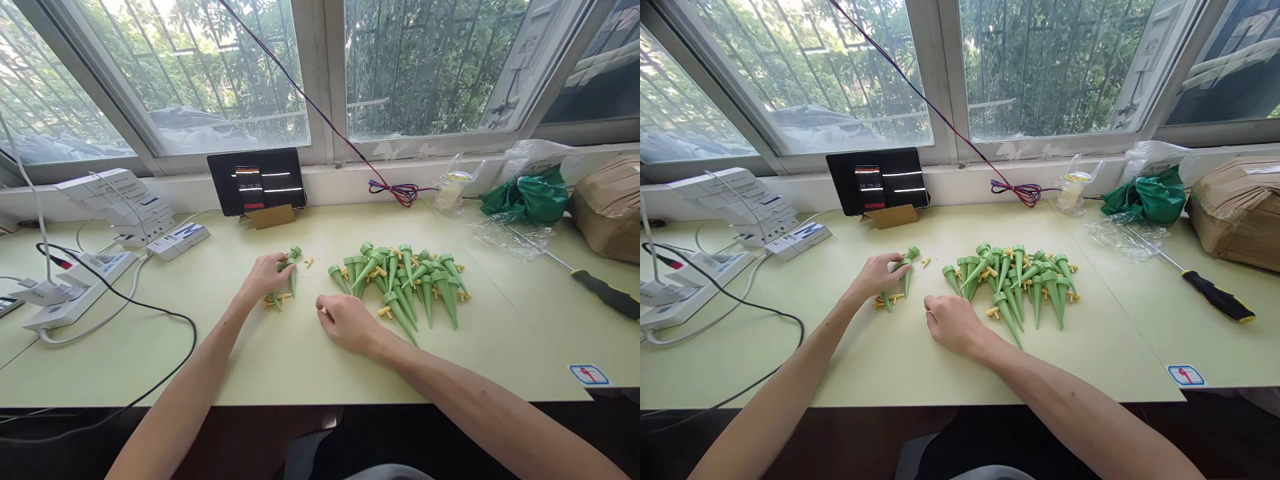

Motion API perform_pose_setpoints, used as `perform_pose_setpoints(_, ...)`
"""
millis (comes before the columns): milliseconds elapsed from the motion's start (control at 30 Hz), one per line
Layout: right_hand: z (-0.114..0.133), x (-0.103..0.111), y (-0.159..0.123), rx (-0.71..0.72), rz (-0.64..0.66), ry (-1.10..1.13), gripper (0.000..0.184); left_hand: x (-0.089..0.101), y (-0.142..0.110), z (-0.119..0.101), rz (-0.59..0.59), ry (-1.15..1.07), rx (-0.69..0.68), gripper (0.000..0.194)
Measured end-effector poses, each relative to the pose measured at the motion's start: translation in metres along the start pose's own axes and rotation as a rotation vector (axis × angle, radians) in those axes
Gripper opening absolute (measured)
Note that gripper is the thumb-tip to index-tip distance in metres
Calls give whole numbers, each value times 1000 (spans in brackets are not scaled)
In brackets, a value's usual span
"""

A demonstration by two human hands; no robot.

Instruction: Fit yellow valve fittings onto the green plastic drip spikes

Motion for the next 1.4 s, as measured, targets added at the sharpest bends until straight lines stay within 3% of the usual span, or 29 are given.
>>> perform_pose_setpoints(833, 1, 2, 0, 21, 23, -7, 10, 2, -1, -4, 65, -15, 41, 27)
perform_pose_setpoints(1400, 1, 3, 0, 37, 40, -11, 12, -3, 0, 5, 21, -43, 68, 24)
Point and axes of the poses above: each hand's wrist, its own y-axis towards the middle knuckle, its own x-axis out of the back of the hand, z = x × y, the point moved 3 cm from there along y, towards the middle knuckle, and after that the axes turned 12 degrees about -z, right-handed, at the moved point
